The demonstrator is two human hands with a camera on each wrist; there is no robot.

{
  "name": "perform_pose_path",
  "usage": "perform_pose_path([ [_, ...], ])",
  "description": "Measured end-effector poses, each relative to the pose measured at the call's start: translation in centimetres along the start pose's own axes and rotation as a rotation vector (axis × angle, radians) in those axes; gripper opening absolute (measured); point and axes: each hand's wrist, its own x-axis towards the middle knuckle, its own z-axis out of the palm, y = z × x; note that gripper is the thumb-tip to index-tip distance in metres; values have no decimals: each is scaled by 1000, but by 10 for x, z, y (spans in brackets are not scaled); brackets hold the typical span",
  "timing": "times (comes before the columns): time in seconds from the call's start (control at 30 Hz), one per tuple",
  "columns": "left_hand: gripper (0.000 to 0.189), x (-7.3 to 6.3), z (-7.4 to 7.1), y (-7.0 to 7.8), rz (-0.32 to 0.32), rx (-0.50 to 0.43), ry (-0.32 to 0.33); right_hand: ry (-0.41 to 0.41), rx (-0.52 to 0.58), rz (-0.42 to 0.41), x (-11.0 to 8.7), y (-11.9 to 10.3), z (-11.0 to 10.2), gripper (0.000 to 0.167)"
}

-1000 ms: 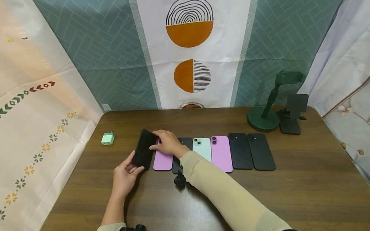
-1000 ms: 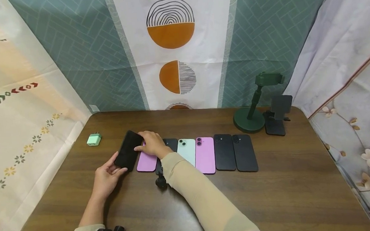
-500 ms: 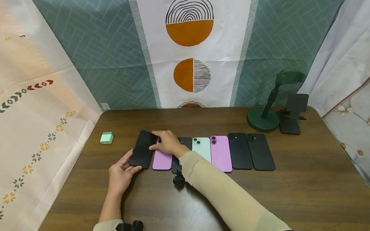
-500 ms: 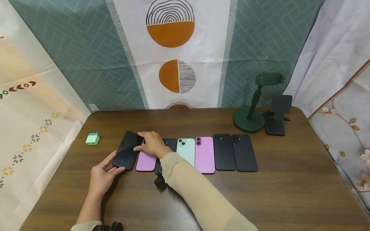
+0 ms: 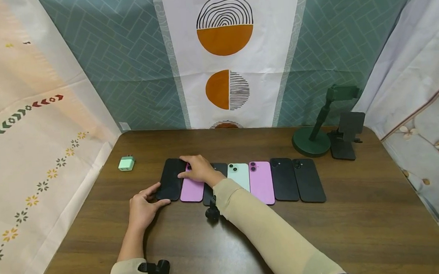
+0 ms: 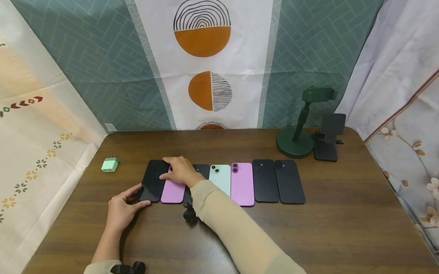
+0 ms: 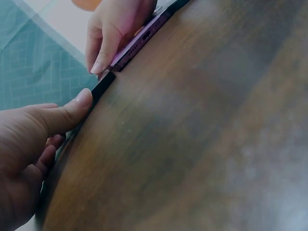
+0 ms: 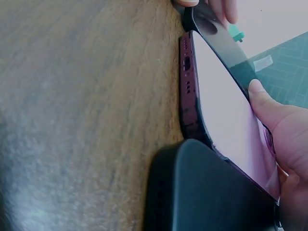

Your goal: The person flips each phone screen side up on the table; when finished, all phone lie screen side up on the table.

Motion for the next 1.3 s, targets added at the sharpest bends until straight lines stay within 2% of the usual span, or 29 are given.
perform_pose_path([
  [0.17, 63, 1, -3, 2, 13, 59, -32, -19, -40, -10, 0, -1, 1, 70],
  [0.43, 65, 2, -4, 5, -8, 57, -87, -36, -78, -12, -3, -3, 0, 70],
  [0.57, 66, 1, -4, 5, -14, 22, -116, -32, -80, -29, -5, -2, -2, 70],
  [0.73, 66, -1, -3, 7, -1, -44, -86, 20, -29, -46, -10, 7, -7, 67],
  [0.93, 65, -4, 4, 15, 80, -55, -35, 61, 37, -78, -16, 21, -16, 65],
  [1.03, 64, -4, 8, 21, 106, -65, -37, 69, 47, -87, -19, 28, -22, 64],
  [1.3, 62, -7, 20, 34, 126, -84, -70, 93, 36, -107, -29, 42, -30, 61],
])
